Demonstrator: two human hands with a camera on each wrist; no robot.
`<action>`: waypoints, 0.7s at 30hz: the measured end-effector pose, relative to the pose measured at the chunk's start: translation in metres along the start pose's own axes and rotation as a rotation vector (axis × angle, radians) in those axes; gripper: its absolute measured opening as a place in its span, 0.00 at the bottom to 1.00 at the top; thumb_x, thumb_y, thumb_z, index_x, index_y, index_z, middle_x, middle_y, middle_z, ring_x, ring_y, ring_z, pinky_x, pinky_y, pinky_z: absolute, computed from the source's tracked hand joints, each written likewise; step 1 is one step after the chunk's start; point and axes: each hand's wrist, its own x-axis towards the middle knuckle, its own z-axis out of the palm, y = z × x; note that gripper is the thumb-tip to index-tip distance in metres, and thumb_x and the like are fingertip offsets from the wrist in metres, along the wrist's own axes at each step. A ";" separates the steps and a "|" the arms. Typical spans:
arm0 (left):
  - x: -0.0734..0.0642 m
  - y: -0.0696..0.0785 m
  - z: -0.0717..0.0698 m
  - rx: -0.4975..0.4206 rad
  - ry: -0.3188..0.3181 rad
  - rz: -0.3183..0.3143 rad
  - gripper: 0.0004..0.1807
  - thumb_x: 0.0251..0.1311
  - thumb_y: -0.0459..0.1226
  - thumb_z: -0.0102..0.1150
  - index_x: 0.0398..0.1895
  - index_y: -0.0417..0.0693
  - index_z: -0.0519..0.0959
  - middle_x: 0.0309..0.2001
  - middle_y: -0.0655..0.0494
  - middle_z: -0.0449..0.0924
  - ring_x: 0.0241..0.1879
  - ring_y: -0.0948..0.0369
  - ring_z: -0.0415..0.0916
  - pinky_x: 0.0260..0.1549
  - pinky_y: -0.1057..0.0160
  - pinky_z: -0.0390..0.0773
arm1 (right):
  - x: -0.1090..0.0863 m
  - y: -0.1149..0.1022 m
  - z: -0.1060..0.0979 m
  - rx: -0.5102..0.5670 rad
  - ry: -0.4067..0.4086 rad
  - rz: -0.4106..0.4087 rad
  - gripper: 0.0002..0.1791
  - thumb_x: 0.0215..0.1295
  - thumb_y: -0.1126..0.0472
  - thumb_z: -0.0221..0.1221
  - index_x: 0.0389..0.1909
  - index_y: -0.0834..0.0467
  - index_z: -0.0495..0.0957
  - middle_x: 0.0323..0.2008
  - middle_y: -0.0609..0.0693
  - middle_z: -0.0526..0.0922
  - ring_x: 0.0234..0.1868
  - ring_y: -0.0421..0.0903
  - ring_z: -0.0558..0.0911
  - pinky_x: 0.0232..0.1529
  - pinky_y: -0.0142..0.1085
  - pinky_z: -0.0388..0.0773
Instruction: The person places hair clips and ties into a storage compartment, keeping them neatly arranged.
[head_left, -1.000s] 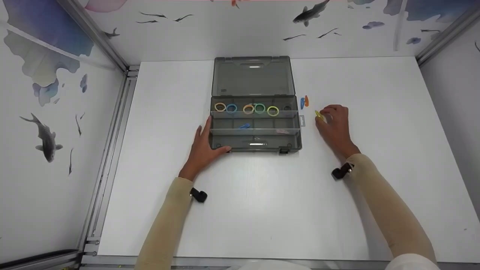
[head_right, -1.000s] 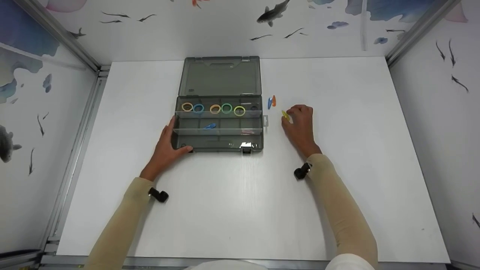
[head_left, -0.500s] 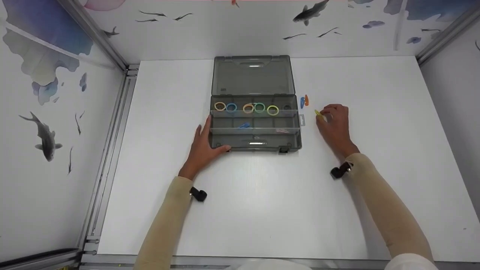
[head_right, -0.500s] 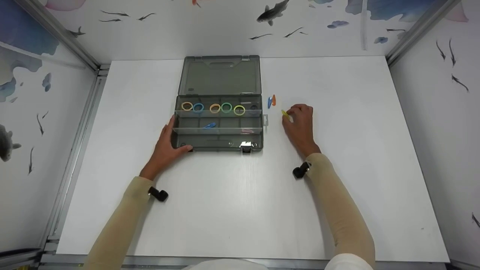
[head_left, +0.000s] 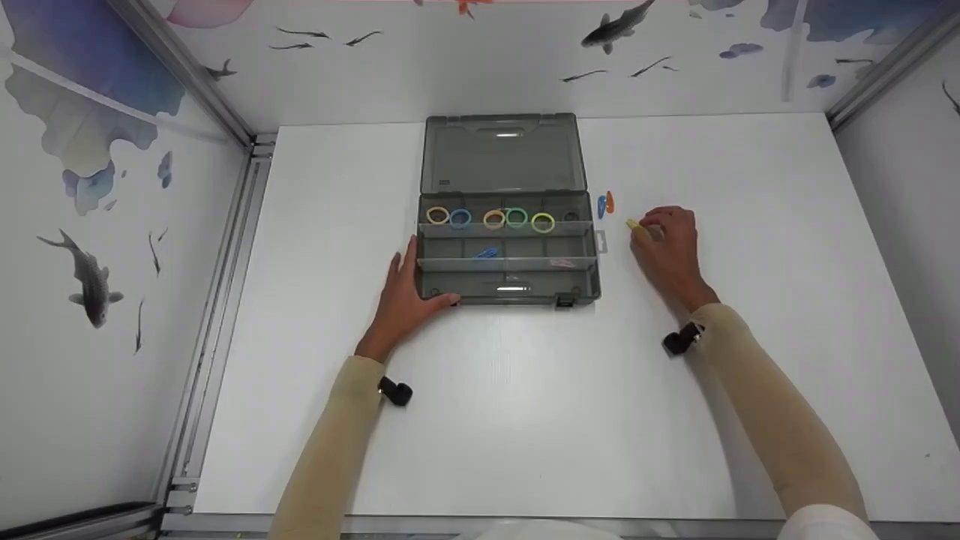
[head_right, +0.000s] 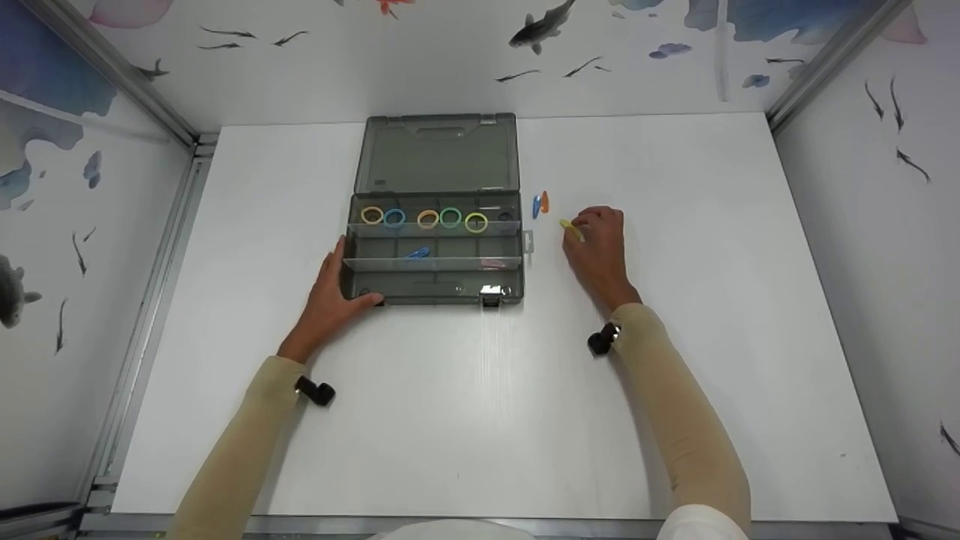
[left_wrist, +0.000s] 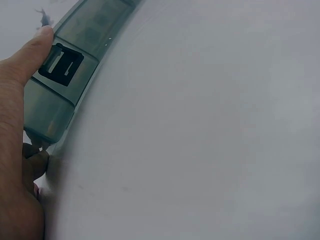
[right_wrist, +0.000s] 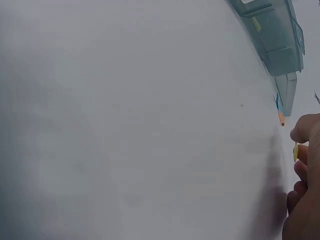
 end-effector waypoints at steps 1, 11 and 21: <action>0.000 -0.001 0.000 0.001 0.001 0.001 0.72 0.59 0.65 0.78 0.93 0.63 0.39 0.89 0.35 0.41 0.88 0.36 0.39 0.79 0.27 0.55 | 0.000 -0.001 -0.001 0.004 0.002 -0.012 0.10 0.74 0.63 0.64 0.47 0.66 0.86 0.58 0.59 0.78 0.65 0.55 0.70 0.70 0.55 0.66; 0.000 -0.004 0.000 -0.003 0.003 0.002 0.75 0.53 0.73 0.76 0.93 0.65 0.38 0.89 0.33 0.40 0.87 0.34 0.41 0.78 0.27 0.57 | 0.006 -0.019 -0.007 0.038 0.038 -0.120 0.07 0.71 0.69 0.68 0.45 0.69 0.87 0.56 0.62 0.81 0.62 0.56 0.73 0.62 0.47 0.69; 0.000 -0.002 0.000 0.008 -0.001 0.005 0.75 0.53 0.74 0.75 0.93 0.65 0.38 0.89 0.34 0.40 0.87 0.34 0.40 0.77 0.26 0.56 | 0.008 -0.040 -0.011 0.060 0.043 -0.172 0.06 0.72 0.69 0.70 0.45 0.68 0.89 0.55 0.62 0.82 0.62 0.56 0.75 0.62 0.48 0.71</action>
